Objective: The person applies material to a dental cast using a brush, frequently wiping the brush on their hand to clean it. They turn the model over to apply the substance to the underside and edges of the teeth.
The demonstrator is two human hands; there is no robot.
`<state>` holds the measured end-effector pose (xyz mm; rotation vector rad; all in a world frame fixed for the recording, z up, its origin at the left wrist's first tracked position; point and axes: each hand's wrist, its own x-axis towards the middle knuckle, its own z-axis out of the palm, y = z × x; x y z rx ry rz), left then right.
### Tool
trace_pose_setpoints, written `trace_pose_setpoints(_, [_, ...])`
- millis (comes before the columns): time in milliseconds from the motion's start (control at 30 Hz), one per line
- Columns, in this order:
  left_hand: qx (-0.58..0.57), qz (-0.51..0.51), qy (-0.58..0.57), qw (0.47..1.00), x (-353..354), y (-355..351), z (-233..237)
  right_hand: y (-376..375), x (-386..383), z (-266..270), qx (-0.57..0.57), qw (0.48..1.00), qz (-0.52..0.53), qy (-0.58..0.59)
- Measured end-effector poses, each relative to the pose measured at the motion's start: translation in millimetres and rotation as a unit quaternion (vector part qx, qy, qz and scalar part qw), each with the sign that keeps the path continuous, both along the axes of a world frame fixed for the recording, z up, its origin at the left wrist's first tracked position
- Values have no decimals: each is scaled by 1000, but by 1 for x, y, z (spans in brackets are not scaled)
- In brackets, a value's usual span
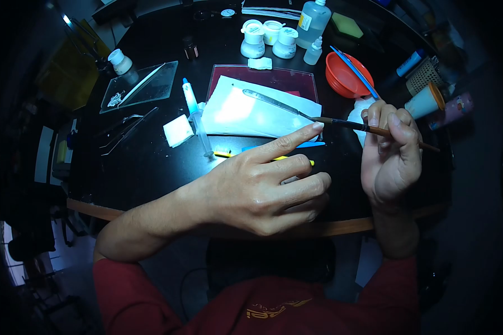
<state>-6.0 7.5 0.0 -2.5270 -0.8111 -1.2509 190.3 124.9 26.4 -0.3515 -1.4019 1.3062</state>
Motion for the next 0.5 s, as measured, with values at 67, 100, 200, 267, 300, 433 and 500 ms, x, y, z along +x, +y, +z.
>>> trace_pose_setpoints(67, [-1, 0, -1, 1000, 0, 0, -1, 2, 1, -1, -1, 1000, -3, 20])
trace_pose_setpoints(100, [-1, 1, 0, 1000, 1, 0, -1, 3, 1, -1, -1, 1000, -4, 30])
trace_pose_setpoints(200, [-5, 7, 3, 1000, 1, -1, 1, 6, 5, -1, 6, 1000, -2, 29])
trace_pose_setpoints(267, [-5, 9, 1, 1000, 2, -1, 1, 8, 7, -3, 7, 1000, 14, 27])
trace_pose_setpoints(300, [-5, 10, 0, 1000, 1, -2, 1, 9, 8, -3, 7, 999, 22, 27])
trace_pose_setpoints(433, [-73, -34, -52, 995, -2, -2, 9, 8, 4, 1, -4, 999, 11, 49])
trace_pose_setpoints(500, [-145, -67, -124, 979, -1, -5, 16, 8, 3, 1, 2, 998, -6, 58])
